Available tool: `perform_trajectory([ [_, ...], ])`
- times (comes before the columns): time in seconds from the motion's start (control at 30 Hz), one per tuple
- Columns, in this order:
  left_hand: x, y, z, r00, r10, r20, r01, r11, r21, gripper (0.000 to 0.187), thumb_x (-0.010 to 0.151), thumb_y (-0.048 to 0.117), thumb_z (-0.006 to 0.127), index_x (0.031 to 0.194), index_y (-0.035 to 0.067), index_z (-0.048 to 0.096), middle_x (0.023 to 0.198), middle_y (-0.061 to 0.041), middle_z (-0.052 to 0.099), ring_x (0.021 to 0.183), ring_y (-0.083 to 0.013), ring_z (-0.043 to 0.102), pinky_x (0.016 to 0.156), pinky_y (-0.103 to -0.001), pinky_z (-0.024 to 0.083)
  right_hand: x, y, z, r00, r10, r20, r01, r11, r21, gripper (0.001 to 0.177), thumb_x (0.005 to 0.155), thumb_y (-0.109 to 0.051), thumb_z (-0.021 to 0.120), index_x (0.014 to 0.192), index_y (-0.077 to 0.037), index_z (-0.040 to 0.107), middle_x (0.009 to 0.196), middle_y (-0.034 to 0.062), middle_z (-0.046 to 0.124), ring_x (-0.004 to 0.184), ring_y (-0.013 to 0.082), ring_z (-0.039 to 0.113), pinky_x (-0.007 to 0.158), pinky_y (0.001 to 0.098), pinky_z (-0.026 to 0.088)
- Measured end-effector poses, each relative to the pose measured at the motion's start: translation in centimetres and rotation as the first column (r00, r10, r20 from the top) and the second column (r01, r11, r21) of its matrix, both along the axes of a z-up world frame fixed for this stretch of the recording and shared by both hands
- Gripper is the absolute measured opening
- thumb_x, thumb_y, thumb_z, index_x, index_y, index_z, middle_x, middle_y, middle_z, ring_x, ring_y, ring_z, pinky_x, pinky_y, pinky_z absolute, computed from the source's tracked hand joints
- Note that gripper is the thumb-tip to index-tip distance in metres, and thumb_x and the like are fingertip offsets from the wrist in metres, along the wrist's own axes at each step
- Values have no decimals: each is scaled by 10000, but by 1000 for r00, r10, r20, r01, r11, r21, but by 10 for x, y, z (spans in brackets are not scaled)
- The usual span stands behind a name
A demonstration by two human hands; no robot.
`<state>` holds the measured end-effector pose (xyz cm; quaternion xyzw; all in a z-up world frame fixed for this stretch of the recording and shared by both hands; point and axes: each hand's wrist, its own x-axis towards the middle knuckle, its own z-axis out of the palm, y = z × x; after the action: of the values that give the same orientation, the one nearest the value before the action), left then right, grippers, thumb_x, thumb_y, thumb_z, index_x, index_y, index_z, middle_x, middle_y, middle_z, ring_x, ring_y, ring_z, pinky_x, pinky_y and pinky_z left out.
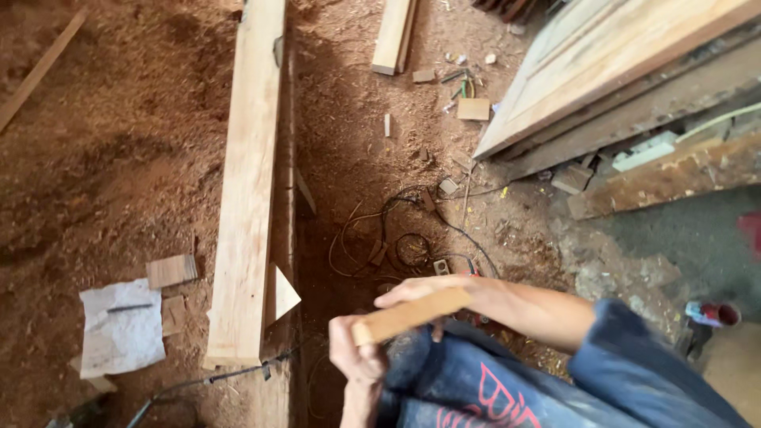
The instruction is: The person measures a wooden board with a tape measure, marks it with a pencil using a square tool, and then cuts the board using a circular saw.
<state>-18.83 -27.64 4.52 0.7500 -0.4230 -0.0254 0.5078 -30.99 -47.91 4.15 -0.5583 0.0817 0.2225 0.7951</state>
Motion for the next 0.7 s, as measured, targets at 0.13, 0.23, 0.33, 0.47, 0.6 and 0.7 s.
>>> perform_trajectory([
  [0.13, -12, -27, 8, 919, -390, -63, 383, 918, -106, 612, 1034, 583, 446, 1053, 4, 643, 953, -166, 635, 825, -326, 663, 706, -417, 544, -37, 26, -7, 787, -25, -616, 563, 437, 701, 468, 1086, -213, 603, 1461, 54, 515, 1317, 138, 693, 1135, 229, 678, 974, 364, 598],
  [0.23, -15, -26, 3, 820, -567, -85, 561, 824, -82, 532, 1036, 515, 522, 1096, -4, 624, 1059, -211, 661, 944, -375, 656, 805, -457, 550, -71, 42, -22, 721, -306, -622, 692, 366, 622, 481, 921, -112, 622, 1373, 52, 604, 1283, 129, 739, 1138, 222, 706, 977, 335, 580],
  [0.33, -12, -10, 1, 735, -672, -87, 675, 738, 2, 520, 1013, 473, 535, 1219, 2, 618, 1193, -215, 664, 1083, -389, 636, 933, -462, 537, -94, 44, -42, 526, -580, -622, 834, 494, 245, 364, 930, -123, 694, 1256, 8, 596, 1096, 154, 716, 996, 286, 698, 846, 432, 593],
  [0.47, 10, 13, -4, 672, -721, -167, 739, 667, 96, 564, 979, 309, 653, 1407, -41, 543, 1435, -286, 533, 1323, -421, 532, 1100, -471, 476, -99, 59, -47, 376, -762, -527, 918, 382, 103, 566, 833, -71, 740, 1360, 38, 564, 1157, 187, 701, 995, 291, 707, 838, 438, 596],
  [0.6, 11, -3, -24, 207, -13, -978, 529, 842, 101, 697, 818, 194, 596, 1489, 100, 432, 1513, -130, 523, 1414, -326, 488, 1134, -437, 419, -90, 65, -54, 237, -900, -366, 924, 326, -202, 893, 740, -24, 803, 1509, -31, 347, 1269, 231, 679, 1087, 310, 700, 898, 418, 586],
  [0.7, 3, -37, -32, -502, 143, -853, 499, 854, -150, 628, 873, 194, 679, 1422, -69, 522, 1318, -230, 649, 1143, -351, 650, 949, -464, 548, -81, 79, -69, 238, -968, -86, 928, 252, -275, 979, 702, 10, 831, 1525, 28, 299, 1400, 186, 584, 1244, 245, 610, 983, 386, 553],
])
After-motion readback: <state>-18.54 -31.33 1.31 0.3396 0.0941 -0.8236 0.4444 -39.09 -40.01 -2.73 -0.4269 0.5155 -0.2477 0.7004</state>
